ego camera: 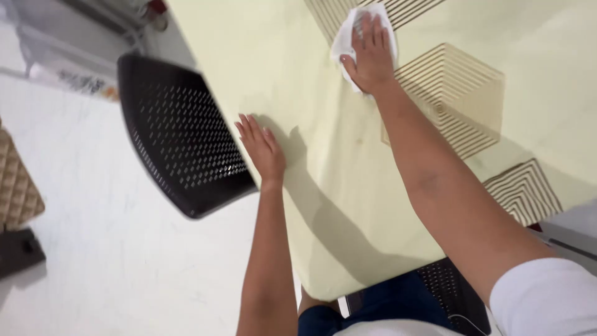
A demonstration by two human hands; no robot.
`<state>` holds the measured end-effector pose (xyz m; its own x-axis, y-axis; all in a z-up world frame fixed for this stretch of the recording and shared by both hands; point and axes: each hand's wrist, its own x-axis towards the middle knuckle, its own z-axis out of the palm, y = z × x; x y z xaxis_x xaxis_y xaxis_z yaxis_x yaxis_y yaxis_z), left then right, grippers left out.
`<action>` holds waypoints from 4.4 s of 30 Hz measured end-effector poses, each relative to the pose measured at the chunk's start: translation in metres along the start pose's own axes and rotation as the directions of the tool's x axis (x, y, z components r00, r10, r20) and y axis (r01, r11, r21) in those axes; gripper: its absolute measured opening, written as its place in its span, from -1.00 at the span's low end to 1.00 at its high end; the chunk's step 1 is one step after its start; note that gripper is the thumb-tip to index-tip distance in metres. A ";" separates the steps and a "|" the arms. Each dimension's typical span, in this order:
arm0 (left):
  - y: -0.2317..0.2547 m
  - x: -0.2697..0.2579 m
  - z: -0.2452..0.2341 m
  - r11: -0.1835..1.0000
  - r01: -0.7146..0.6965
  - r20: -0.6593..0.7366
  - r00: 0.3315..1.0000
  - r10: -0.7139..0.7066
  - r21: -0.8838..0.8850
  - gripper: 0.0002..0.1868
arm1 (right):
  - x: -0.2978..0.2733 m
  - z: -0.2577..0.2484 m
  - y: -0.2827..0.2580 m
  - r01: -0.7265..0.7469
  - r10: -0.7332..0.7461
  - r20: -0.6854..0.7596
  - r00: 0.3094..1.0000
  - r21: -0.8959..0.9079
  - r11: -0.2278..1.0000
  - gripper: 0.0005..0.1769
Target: Cleaning a dining table and chair using wet wipes.
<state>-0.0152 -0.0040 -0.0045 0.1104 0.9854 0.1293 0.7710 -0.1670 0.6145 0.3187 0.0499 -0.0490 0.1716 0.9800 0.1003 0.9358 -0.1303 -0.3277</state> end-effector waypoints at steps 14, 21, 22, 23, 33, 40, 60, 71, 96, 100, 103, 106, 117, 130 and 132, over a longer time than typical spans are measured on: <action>-0.027 -0.098 -0.021 0.993 -0.101 0.154 0.984 0.090 0.066 -0.34 | -0.270 -0.033 -0.172 0.365 -0.392 0.224 0.892 0.151 0.918 -0.29; -0.024 -0.098 -0.024 0.990 -0.111 0.191 0.977 0.093 0.088 -0.34 | -0.359 -0.079 -0.015 -0.024 0.023 0.021 1.000 0.036 0.999 -0.05; -0.022 -0.098 -0.025 0.991 -0.099 0.199 0.977 0.079 0.091 -0.33 | -0.349 -0.082 0.011 -0.101 0.101 -0.007 0.995 -0.015 0.995 -0.06; -0.021 -0.099 -0.026 0.992 -0.087 0.207 0.976 0.066 0.095 -0.33 | -0.338 -0.085 0.036 -0.179 0.177 -0.039 0.984 -0.064 0.982 -0.06; -0.020 -0.098 -0.025 0.990 -0.095 0.201 0.977 0.073 0.101 -0.32 | -0.179 -0.011 -0.090 0.050 -0.052 0.016 0.999 0.131 0.990 0.05; -0.029 -0.098 -0.019 0.989 -0.111 0.170 0.981 0.093 0.099 -0.33 | -0.293 -0.037 -0.170 0.188 -0.226 0.213 0.951 0.184 0.965 -0.09; -0.028 -0.096 -0.021 0.990 -0.128 0.192 0.975 0.116 0.055 -0.35 | -0.261 -0.005 -0.202 0.072 -0.083 0.082 0.993 0.134 0.988 -0.08; -0.033 -0.096 -0.026 0.948 -0.317 0.246 0.916 0.317 -0.042 -0.39 | -0.399 -0.043 -0.047 -0.441 0.438 -0.155 0.886 0.013 0.897 -0.17; -0.033 -0.094 -0.027 0.979 -0.103 0.094 0.988 0.121 -0.174 -0.26 | -0.045 0.019 -0.090 -0.152 0.160 -0.180 0.970 0.059 0.987 -0.18; -0.040 -0.090 -0.027 0.957 -0.025 0.041 0.998 0.038 -0.287 -0.21 | -0.011 0.040 -0.180 -0.026 0.048 -0.111 0.993 0.187 0.982 -0.15; -0.052 -0.085 -0.023 0.921 -0.023 0.064 0.997 0.052 -0.388 -0.22 | -0.044 0.050 -0.247 -0.026 0.022 0.025 0.999 0.201 0.979 -0.12; -0.059 -0.097 -0.051 0.857 -0.032 0.147 0.981 0.124 -0.514 -0.24 | -0.130 0.062 -0.293 -0.041 0.033 0.100 0.994 0.080 0.996 -0.16; -0.063 -0.191 -0.083 0.809 -0.437 0.501 0.636 0.587 -0.393 -0.37 | -0.400 0.019 -0.344 -0.601 0.631 -0.079 0.772 0.234 0.765 -0.21; 0.019 -0.199 -0.025 0.605 -0.500 0.450 0.405 0.796 -0.619 -0.34 | -0.374 0.002 -0.115 -0.832 0.812 -0.306 0.498 0.097 0.547 -0.18; 0.020 -0.175 -0.013 0.631 -0.501 0.452 0.441 0.775 -0.592 -0.32 | -0.335 0.004 -0.082 -0.821 0.784 -0.346 0.515 0.062 0.567 -0.16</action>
<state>-0.0275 -0.1798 -0.0047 0.9301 0.3195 0.1813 0.0597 -0.6184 0.7836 0.1832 -0.2673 -0.0593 0.9289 0.3504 0.1198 0.3702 -0.8696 -0.3267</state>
